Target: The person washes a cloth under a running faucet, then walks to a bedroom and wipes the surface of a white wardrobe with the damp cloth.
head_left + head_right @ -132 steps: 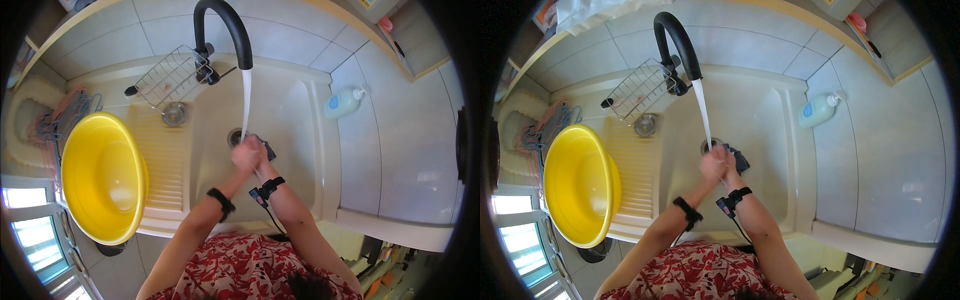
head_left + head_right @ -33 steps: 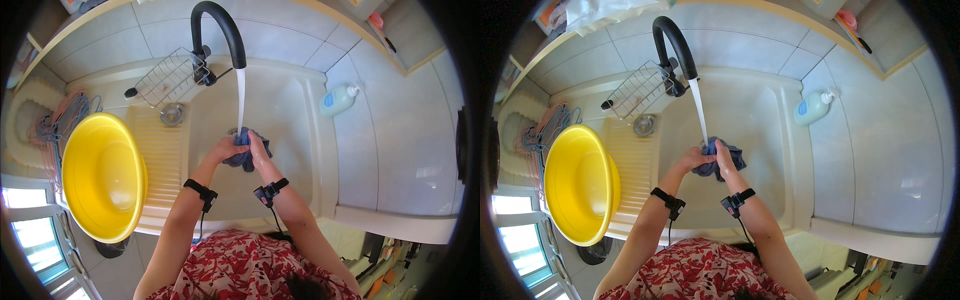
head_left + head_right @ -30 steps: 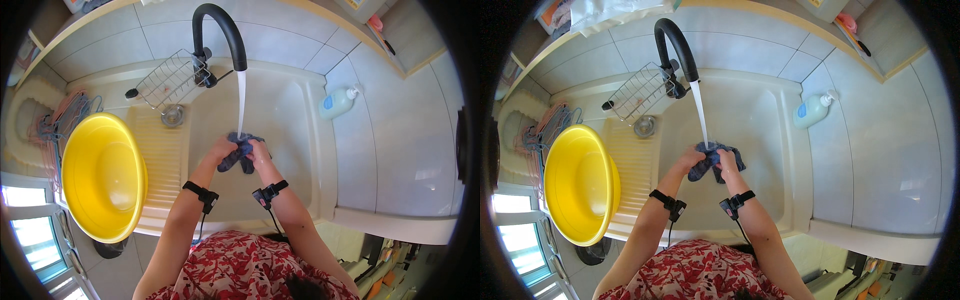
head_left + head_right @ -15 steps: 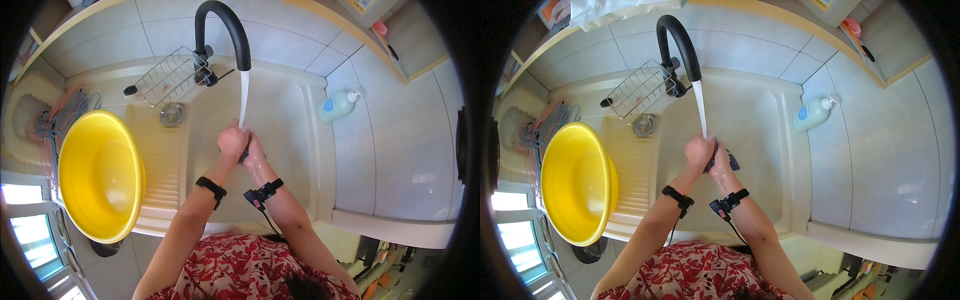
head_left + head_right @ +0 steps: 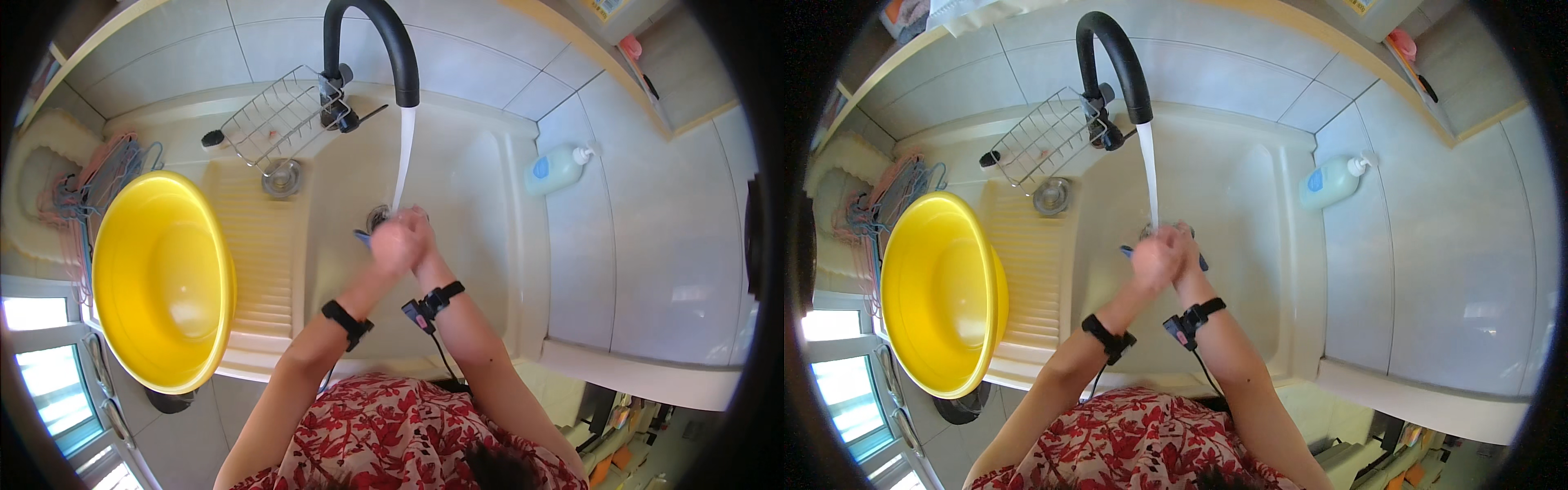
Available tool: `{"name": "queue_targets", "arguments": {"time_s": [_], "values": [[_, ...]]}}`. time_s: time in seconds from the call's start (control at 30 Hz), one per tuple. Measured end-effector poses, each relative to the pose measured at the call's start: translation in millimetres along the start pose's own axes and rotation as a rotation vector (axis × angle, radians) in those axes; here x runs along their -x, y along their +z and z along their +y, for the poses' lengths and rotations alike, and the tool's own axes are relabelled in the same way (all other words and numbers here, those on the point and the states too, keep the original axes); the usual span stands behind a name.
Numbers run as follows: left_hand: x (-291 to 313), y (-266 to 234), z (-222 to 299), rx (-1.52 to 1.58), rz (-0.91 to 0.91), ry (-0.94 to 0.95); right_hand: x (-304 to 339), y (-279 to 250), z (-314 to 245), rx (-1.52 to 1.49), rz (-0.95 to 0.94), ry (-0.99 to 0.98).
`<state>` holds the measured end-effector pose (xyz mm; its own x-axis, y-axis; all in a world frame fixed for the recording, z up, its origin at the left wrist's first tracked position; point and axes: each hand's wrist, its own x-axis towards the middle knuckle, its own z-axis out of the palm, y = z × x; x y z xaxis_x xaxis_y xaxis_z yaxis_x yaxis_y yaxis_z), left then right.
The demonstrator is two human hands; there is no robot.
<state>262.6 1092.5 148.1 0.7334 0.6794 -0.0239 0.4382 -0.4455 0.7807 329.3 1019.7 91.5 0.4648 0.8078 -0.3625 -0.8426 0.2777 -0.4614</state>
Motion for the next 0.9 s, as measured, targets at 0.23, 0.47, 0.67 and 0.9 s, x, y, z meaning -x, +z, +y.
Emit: {"name": "queue_targets", "arguments": {"time_s": [0.23, 0.47, 0.67, 0.9], "values": [[-29, -12, -42, -0.095, -0.073, -0.042, 11, 26, -9, 0.052, 0.291, -0.053], [-29, -31, -69, 0.933, -0.811, -0.229, 10, 34, -10, 0.663, 0.354, -0.296], [-26, -47, -38, 1.263, -0.844, -0.542, 5, 19, 0, 0.986, 0.444, -0.346], [-40, -26, -72, 0.637, -0.655, -0.249, 13, 22, -11, 0.862, 0.334, -0.332]]}}
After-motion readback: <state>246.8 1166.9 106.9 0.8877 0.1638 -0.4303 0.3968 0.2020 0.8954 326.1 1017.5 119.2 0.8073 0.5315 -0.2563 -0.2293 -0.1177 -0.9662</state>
